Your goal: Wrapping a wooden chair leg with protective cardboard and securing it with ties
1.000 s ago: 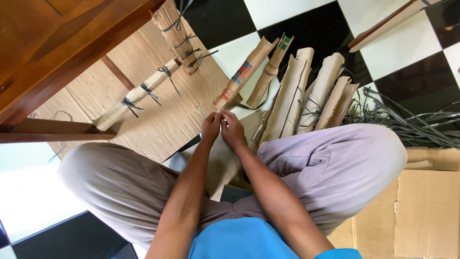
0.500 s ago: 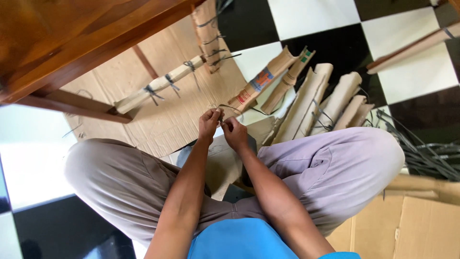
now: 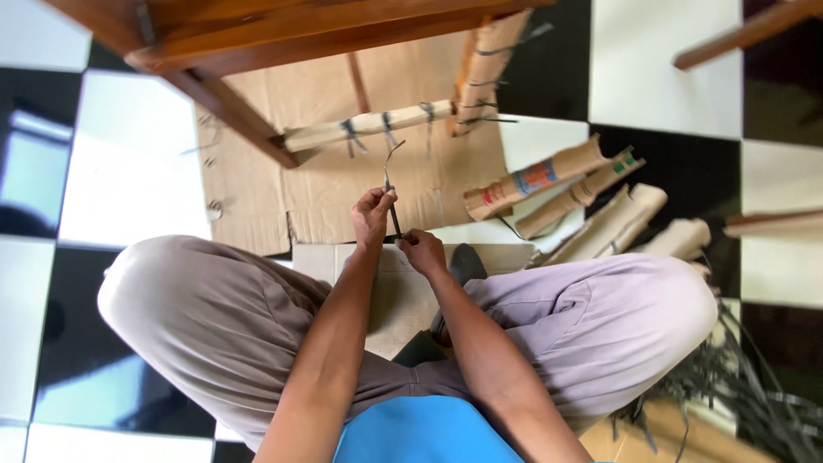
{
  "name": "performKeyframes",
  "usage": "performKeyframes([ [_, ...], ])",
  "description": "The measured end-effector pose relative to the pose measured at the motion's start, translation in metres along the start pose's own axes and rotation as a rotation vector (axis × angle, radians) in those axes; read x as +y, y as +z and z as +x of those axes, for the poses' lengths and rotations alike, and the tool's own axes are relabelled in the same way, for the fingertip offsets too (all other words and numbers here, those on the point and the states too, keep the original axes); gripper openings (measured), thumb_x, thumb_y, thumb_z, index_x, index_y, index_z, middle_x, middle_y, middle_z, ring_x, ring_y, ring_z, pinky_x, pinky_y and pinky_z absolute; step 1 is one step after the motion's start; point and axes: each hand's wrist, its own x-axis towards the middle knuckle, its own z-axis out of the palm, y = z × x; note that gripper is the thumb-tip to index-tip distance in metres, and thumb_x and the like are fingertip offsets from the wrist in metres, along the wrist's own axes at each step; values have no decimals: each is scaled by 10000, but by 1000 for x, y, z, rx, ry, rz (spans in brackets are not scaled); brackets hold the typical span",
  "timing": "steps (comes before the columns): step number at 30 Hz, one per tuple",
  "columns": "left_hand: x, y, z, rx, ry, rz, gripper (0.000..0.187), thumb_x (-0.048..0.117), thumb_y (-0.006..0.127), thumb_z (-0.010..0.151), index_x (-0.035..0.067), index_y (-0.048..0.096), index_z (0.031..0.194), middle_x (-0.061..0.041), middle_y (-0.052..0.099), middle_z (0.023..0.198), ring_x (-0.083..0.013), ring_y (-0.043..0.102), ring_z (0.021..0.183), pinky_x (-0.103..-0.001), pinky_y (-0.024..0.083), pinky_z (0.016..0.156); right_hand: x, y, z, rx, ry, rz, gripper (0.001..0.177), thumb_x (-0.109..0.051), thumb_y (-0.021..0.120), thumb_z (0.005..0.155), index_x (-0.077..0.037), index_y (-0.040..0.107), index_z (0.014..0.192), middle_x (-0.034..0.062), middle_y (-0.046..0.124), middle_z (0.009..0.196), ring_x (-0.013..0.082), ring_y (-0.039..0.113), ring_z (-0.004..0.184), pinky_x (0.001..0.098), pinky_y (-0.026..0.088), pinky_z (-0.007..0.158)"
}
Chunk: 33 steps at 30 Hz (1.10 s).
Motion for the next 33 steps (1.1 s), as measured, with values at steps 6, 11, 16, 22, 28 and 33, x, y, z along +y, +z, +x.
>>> performKeyframes([
  [6,9,-29,-18,86,36,-27,99,152,853,857,90,801,914,-65,760,802,-115,646,796,-307,546,817,-68,2,-12,221,-166,249,295,-111,563,992,-72,652,1270,210,715,1198,435,641,1203,546,517,1033],
  [11,32,-39,-28,102,-70,-88,126,205,828,890,90,796,931,-42,737,767,-91,641,702,-271,559,659,-103,11,-4,81,-117,397,337,-346,560,994,-157,673,1248,93,763,1078,288,683,1076,462,494,1016],
  [16,45,-45,-16,102,-105,-108,172,239,829,881,74,796,914,-49,724,719,-91,680,619,-249,588,571,-127,22,-10,111,-131,466,211,-273,561,1030,-138,704,1107,71,733,889,202,627,828,380,505,834],
  [22,68,-43,19,123,9,-80,146,253,817,873,116,776,843,6,660,693,-71,555,691,-272,499,620,-140,26,3,265,-66,471,253,-453,690,985,-221,767,921,4,657,635,124,555,611,299,470,654],
  [28,75,-43,65,167,94,-27,161,206,791,872,125,721,752,28,584,634,-78,512,641,-243,424,579,-137,24,7,289,-61,617,338,-458,797,925,-123,790,970,12,501,564,99,465,607,250,381,618],
  [33,100,-65,96,135,169,382,204,388,730,894,191,775,863,-77,703,713,-236,685,701,-376,518,670,-96,36,31,251,155,544,188,-350,703,895,-169,726,849,17,657,650,98,507,613,255,382,539],
])
